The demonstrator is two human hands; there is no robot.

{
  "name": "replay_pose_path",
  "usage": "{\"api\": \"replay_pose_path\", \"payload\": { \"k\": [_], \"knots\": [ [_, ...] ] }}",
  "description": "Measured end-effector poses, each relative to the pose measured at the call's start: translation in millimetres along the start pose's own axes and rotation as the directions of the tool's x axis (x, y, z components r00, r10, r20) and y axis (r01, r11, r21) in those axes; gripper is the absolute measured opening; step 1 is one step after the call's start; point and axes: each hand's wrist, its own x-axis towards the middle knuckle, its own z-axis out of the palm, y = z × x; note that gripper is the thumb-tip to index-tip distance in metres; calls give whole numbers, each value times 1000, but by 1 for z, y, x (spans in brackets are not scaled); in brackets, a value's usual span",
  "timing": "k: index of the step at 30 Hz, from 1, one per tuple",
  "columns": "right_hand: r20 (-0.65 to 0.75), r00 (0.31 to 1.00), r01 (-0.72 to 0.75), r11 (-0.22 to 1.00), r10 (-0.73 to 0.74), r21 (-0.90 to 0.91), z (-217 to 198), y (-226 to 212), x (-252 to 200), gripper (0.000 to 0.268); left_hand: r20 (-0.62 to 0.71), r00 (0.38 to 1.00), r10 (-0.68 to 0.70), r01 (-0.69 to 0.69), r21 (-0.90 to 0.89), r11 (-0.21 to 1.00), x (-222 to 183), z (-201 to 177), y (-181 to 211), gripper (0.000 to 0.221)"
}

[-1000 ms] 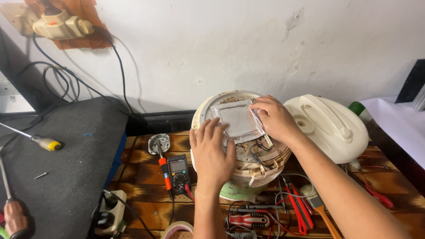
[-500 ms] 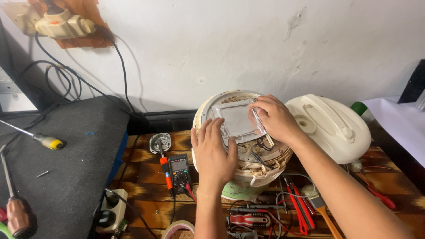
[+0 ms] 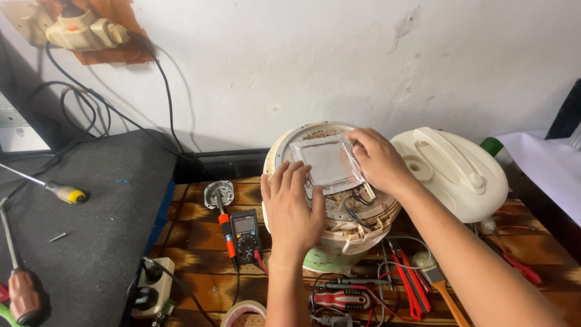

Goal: Disassembling and inspecting the internal components of a rice cooker for repair

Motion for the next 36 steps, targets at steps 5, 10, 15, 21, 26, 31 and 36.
{"api": "replay_pose_path", "payload": {
  "k": [5, 10, 15, 21, 26, 31, 36],
  "knots": [
    [-23, 998, 52, 998, -53, -41, 9, 21, 5, 34, 14, 1000, -7, 7, -21, 1000, 0, 0, -1, 45],
    [28, 999, -26, 1000, 26, -4, 0, 2, 0, 44, 26, 1000, -5, 5, -14, 1000, 0, -2, 0, 51],
    [64, 998, 38, 985, -28, -166, 5, 6, 4, 48, 18, 1000, -10, 10, -30, 999, -1, 1, -2, 60],
    [39, 997, 72, 986, -67, -150, 2, -1, -4, 54, 13, 1000, 18, -18, 22, 1000, -1, 0, -1, 45],
    [26, 1000, 7, 998, -5, -58, 1, -5, -1, 43, -5, 1000, 12, -12, 24, 1000, -1, 3, -3, 45],
    [48, 999, 21, 998, -18, -61, -4, -12, -4, 38, -19, 1000, 2, -2, -4, 1000, -1, 3, -1, 59],
    [10, 998, 55, 998, -55, -29, -2, -3, -3, 44, -29, 998, 47, -46, 41, 998, -6, 7, -7, 44]
  ]
}}
